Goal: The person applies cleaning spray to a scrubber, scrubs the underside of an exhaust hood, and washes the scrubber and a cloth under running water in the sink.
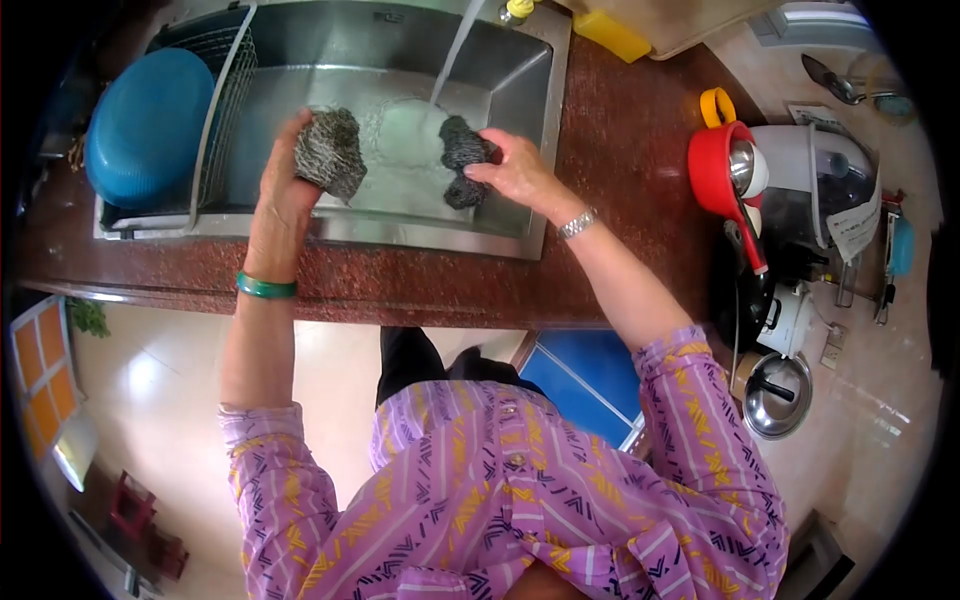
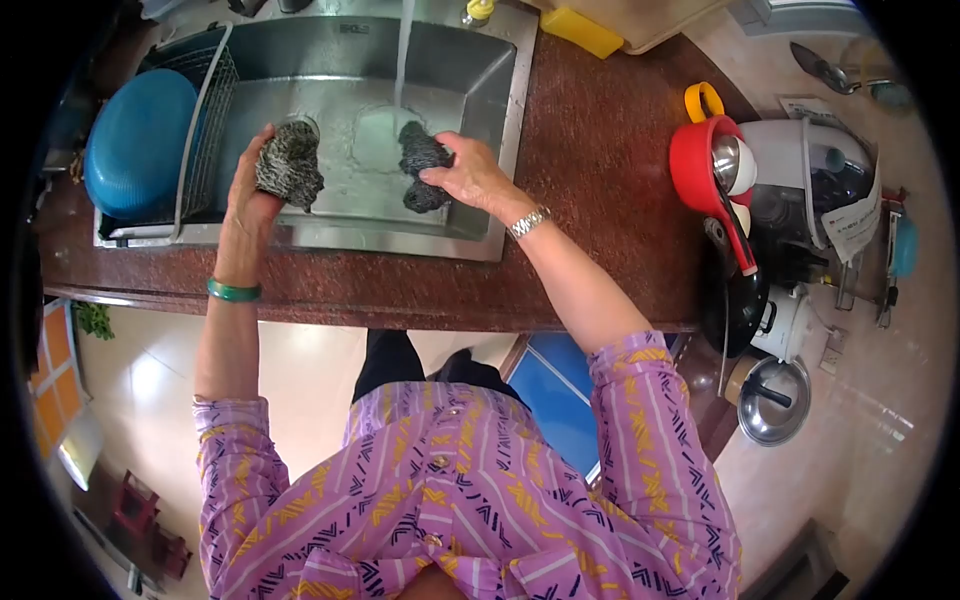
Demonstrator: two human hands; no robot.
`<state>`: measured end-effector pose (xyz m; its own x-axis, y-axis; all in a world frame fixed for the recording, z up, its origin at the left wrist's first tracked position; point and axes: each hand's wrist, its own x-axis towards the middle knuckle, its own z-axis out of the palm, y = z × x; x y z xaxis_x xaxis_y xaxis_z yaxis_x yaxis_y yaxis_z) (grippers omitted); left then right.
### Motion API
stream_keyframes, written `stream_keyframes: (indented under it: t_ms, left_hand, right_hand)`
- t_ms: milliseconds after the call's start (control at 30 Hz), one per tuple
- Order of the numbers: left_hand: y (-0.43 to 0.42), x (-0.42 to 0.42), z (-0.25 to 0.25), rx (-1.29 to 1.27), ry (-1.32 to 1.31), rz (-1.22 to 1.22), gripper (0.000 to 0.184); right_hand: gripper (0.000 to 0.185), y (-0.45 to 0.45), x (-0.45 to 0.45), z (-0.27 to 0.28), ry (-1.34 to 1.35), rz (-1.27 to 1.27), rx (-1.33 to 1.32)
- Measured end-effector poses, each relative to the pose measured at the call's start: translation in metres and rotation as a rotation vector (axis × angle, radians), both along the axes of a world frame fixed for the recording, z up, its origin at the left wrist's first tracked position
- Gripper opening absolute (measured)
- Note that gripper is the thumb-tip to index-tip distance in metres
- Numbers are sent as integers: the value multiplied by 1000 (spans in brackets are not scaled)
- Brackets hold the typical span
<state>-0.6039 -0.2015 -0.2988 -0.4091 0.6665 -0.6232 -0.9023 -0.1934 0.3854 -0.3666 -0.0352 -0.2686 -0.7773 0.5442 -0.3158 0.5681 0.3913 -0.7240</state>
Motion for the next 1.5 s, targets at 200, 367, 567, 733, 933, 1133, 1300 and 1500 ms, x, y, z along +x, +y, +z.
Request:
stream_keyframes:
  t_ms: [200,367,567,733,933,1133,1300,1500]
  left_hand:
    - [19,2,3,53,-52,-58,32]
    - [43,3,-1,-4,-116,-148,30]
    - [76,0,-29,-54,-33,-168,19]
    - [96,7,-43,-131,97,-129,27]
    - [113,18,-36,-148,84,-77,29]
    - [134,33,-7,106,-64,-123,36]
    - [139,56,19,135,-199,-61,47]
    - [130,65,-45,462,-105,-263,27]
  right_hand:
    - [36,-3,5,17,77,183,277]
    - [41,16,11,43,-147,350,282]
    - [49,60,-16,95,506,-380,-74]
    - [44,98,-101,137,931,-462,147]
    - [38,149,-151,121,824,-325,539]
    - [40,42,-86,19,319,-77,8]
    - [48,14,-95,-5,526,-333,-8]
    - [41,20,-97,-30,417,-229,563]
